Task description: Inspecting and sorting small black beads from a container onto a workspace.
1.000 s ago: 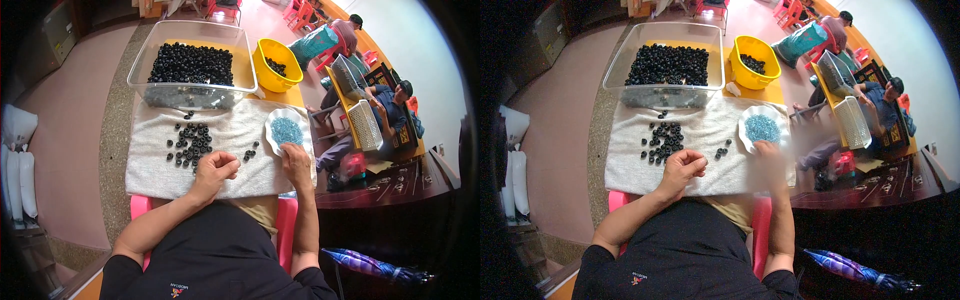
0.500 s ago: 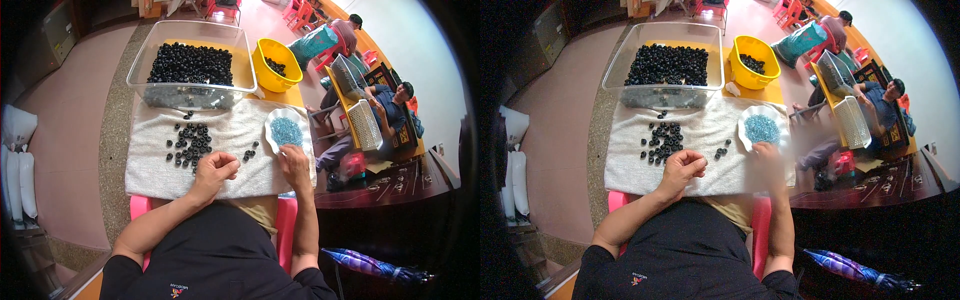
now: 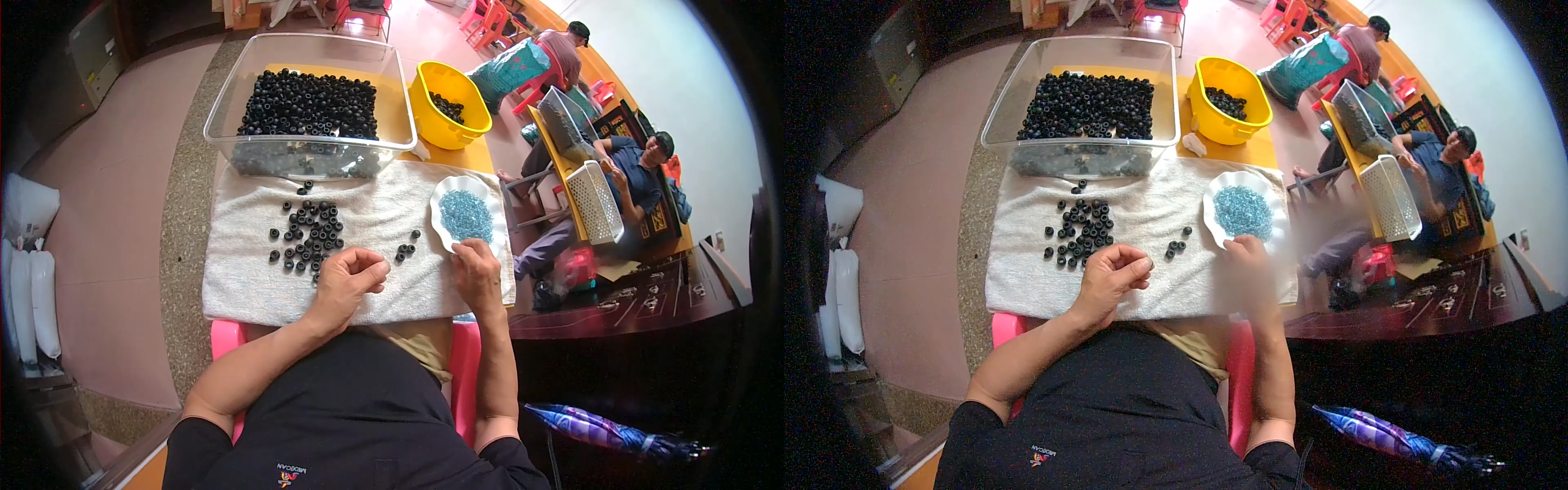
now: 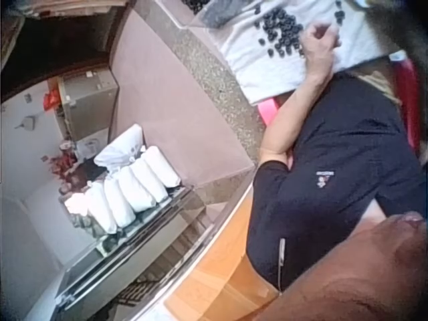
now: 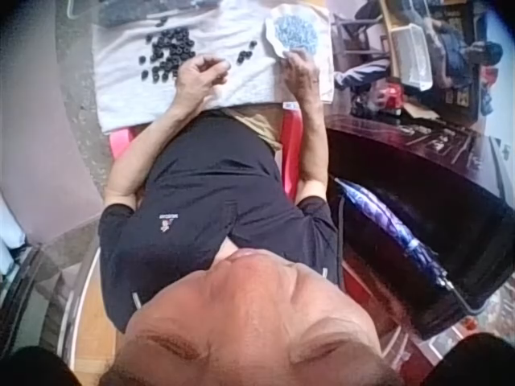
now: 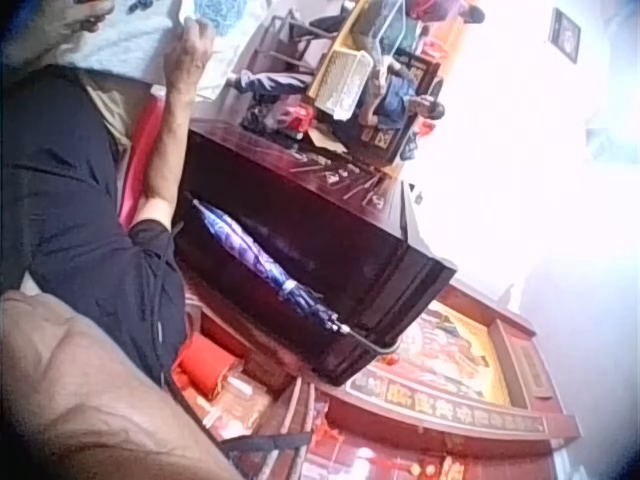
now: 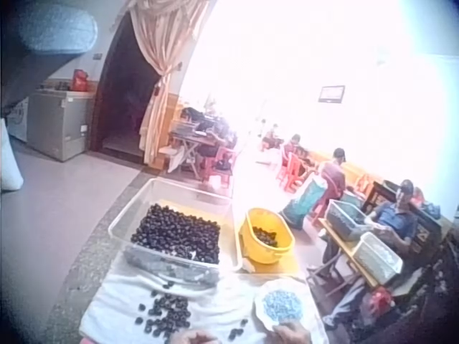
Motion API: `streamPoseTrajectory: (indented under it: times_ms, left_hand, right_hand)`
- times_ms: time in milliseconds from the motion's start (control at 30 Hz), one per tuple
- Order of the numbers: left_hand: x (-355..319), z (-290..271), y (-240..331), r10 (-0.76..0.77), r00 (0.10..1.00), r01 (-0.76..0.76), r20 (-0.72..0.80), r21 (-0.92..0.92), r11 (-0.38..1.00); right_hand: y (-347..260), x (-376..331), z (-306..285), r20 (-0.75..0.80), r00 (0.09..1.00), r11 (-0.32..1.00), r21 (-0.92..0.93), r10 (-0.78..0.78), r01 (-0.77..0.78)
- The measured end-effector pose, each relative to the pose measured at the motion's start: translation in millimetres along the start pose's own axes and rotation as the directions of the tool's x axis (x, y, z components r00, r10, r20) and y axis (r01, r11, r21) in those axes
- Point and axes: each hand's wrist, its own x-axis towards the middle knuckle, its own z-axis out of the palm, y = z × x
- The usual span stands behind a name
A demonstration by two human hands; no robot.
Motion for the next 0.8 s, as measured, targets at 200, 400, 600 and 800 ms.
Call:
streamPoseTrajectory:
  times_ms: [200,400,600,800]
  left_hand:
    - [0.2,0.0,0.5,0.0,1.0,0.0,-0.001,0.01,1.0]
    - [0.6,-0.2,0.4,0.005,1.0,-0.005,0.004,0.02,1.0]
    - [0.3,0.2,0.6,0.0,1.0,0.0,0.0,0.013,1.0]
    - [0.4,-0.1,0.6,-0.01,1.0,0.009,0.005,0.019,1.0]
  right_hand:
    - [-2.1,-1.0,-2.5,0.004,0.999,0.997,0.065,0.048,-0.048]
    - [2.6,1.3,-0.7,-0.031,0.994,0.987,0.128,0.103,-0.098]
    - [5.7,5.1,-3.3,-0.12,0.99,0.992,0.112,0.078,-0.065]
    - [10.0,1.1,-2.4,-0.105,0.975,0.977,0.106,0.198,-0.187]
